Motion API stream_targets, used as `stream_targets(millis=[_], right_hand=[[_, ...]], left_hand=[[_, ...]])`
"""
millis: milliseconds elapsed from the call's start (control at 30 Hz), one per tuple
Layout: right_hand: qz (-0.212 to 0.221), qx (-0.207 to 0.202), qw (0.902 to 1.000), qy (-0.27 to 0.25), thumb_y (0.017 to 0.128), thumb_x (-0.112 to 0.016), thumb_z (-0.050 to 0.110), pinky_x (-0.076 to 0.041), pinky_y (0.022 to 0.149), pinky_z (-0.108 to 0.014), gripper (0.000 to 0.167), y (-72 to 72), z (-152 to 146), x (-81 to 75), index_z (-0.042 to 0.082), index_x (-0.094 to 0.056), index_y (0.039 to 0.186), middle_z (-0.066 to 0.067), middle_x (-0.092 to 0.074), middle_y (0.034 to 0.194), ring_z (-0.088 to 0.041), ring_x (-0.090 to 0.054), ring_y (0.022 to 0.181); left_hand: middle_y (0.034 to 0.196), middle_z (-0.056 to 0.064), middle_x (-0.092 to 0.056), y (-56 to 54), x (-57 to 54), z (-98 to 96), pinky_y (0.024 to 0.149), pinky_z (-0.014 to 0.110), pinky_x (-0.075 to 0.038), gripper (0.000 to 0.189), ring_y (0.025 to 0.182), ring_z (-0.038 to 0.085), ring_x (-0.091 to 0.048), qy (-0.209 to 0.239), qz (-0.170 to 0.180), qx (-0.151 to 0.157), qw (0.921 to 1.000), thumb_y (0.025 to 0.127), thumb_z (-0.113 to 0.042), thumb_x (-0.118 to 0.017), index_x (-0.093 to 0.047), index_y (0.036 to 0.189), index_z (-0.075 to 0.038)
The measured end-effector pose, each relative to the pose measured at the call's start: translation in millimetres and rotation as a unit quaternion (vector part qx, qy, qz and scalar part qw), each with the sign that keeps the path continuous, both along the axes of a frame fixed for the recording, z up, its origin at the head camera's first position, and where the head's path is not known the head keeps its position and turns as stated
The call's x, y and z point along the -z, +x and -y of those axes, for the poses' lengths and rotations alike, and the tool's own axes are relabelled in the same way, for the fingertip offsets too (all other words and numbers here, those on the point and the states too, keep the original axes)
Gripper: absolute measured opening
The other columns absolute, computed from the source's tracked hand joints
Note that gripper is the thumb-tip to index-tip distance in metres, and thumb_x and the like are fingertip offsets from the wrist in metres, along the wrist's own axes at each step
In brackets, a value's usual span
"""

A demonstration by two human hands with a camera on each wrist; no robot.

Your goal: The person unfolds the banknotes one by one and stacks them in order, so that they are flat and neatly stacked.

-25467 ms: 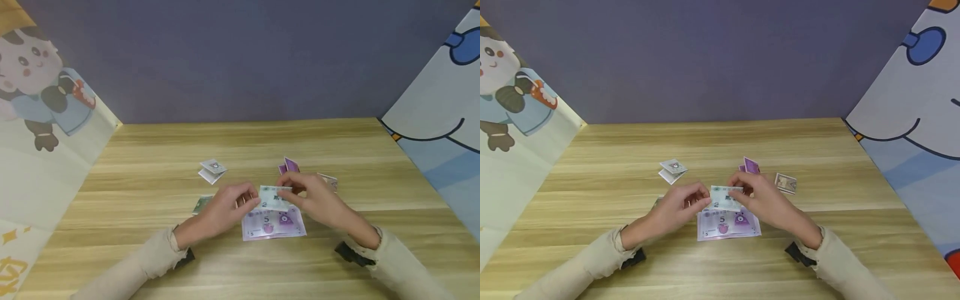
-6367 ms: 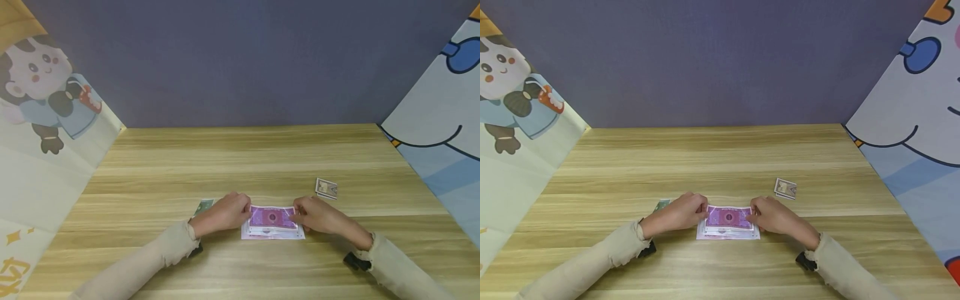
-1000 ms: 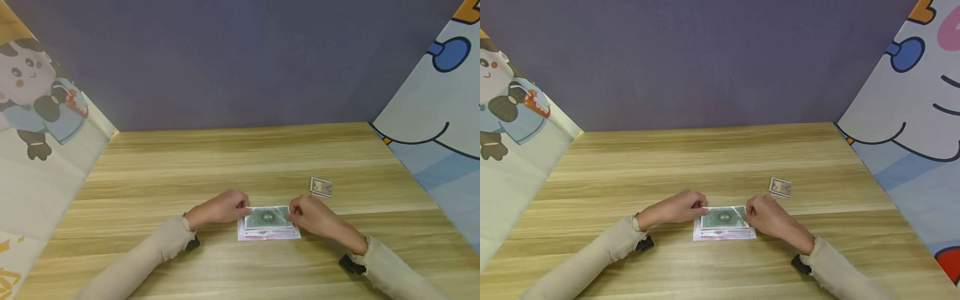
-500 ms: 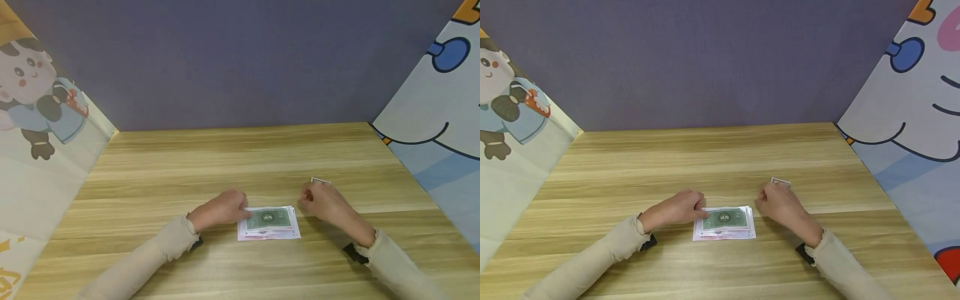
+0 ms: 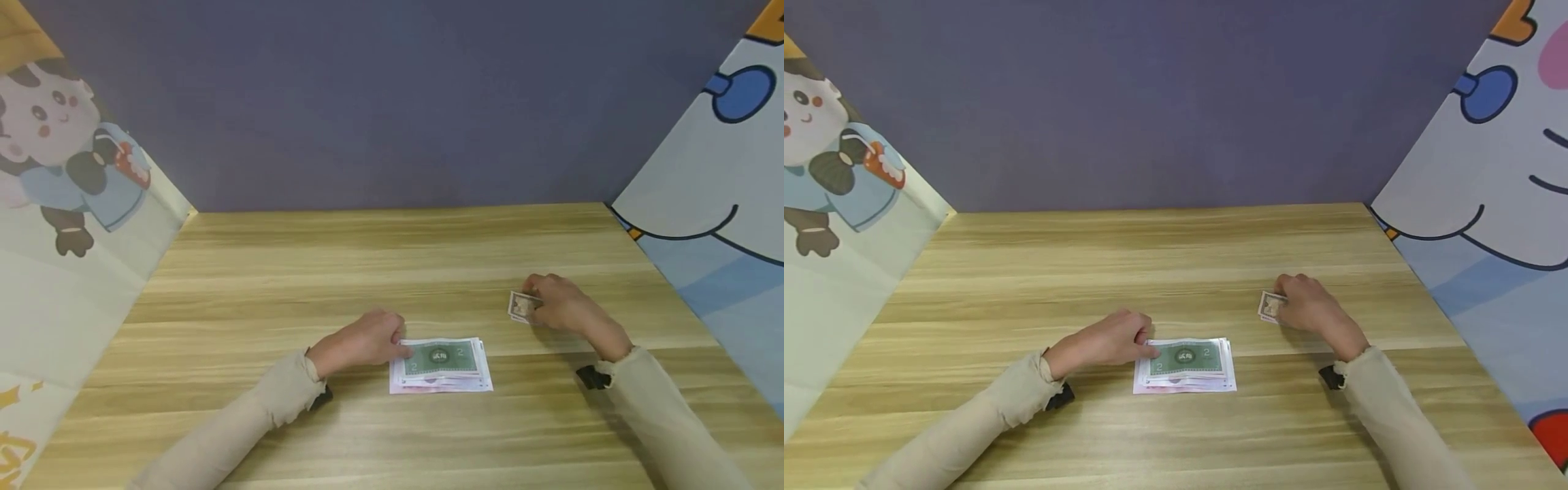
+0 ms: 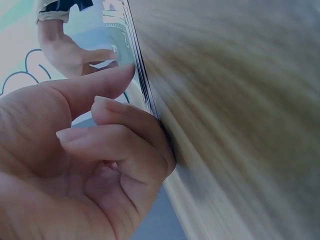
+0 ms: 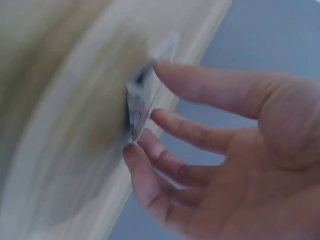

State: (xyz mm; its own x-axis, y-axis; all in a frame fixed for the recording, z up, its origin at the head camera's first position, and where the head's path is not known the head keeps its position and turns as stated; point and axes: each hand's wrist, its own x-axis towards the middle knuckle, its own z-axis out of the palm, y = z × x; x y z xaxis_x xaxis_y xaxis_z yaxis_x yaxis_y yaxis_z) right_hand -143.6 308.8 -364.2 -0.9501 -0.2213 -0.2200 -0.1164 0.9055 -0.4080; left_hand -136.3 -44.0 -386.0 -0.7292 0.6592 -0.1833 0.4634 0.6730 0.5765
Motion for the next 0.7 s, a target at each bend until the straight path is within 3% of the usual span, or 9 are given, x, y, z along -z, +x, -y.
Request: stream_targets(millis=[133,233,367,433,567,700], right_hand=[[0.023,-0.013,0.9993,-0.025,0.085,-0.074,0.01,-0.044,0.061,-0.033,0.024,-7.0,-2,0.8,-0.004,-0.062,0.101,-0.014,-0.061,0.087,-0.023,-0.052,0.072],[0.014,-0.026,0.998,-0.055,0.091,-0.069,0.012,-0.039,0.057,-0.031,0.013,-7.2,3,-2.9,0.003,-0.063,0.084,-0.004,-0.056,0.074,-0.018,-0.046,0.065],[0.004,-0.05,0.9911,-0.124,0.094,-0.069,0.014,-0.041,0.056,-0.028,0.013,2.8,21,-13.0,0.007,-0.065,0.083,-0.002,-0.058,0.076,-0.017,-0.05,0.067],[0.003,-0.073,0.9843,-0.16,0.093,-0.07,0.013,-0.044,0.057,-0.027,0.009,10.4,34,-17.7,0.008,-0.067,0.086,-0.003,-0.062,0.079,-0.016,-0.053,0.07],[-0.001,-0.124,0.9725,-0.197,0.091,-0.073,0.012,-0.046,0.057,-0.025,0.006,26.6,62,-24.1,0.011,-0.069,0.086,0.0,-0.063,0.077,-0.014,-0.056,0.068],[0.002,-0.145,0.9674,-0.208,0.092,-0.073,0.02,-0.048,0.059,-0.026,0.006,40.4,86,-31.3,0.016,-0.071,0.089,0.004,-0.065,0.079,-0.013,-0.059,0.07]], left_hand=[[0.061,-0.005,-0.041,-0.8,-1.1,0.6,0.052,0.022,-0.034,0.042,0.054,0.009,-0.037,0.0,0.004,-0.001,1.0,0.09,-0.026,-0.075,-0.044,0.062,-0.014],[0.061,-0.006,-0.042,-0.2,-2.5,1.3,0.051,0.021,-0.033,0.04,0.053,0.008,-0.037,0.007,0.011,-0.007,0.9999,0.092,-0.027,-0.073,-0.047,0.065,-0.013],[0.061,-0.005,-0.046,2.4,-6.6,-1.3,0.045,0.021,-0.032,0.029,0.049,0.006,-0.037,0.042,0.0,-0.025,0.9988,0.097,-0.03,-0.066,-0.056,0.077,-0.012],[0.062,-0.005,-0.048,4.5,-9.1,-4.8,0.043,0.021,-0.033,0.024,0.049,0.005,-0.038,0.072,-0.021,-0.027,0.9968,0.099,-0.032,-0.062,-0.06,0.088,-0.012],[0.065,-0.005,-0.054,11.3,-13.8,-13.8,0.044,0.02,-0.039,0.024,0.05,0.003,-0.044,0.138,-0.064,0.006,0.9884,0.101,-0.034,-0.059,-0.064,0.104,-0.011],[0.066,-0.008,-0.056,19.4,-15.7,-18.8,0.045,0.018,-0.041,0.021,0.051,0.002,-0.046,0.194,-0.079,0.054,0.9763,0.101,-0.03,-0.06,-0.065,0.102,-0.01]])
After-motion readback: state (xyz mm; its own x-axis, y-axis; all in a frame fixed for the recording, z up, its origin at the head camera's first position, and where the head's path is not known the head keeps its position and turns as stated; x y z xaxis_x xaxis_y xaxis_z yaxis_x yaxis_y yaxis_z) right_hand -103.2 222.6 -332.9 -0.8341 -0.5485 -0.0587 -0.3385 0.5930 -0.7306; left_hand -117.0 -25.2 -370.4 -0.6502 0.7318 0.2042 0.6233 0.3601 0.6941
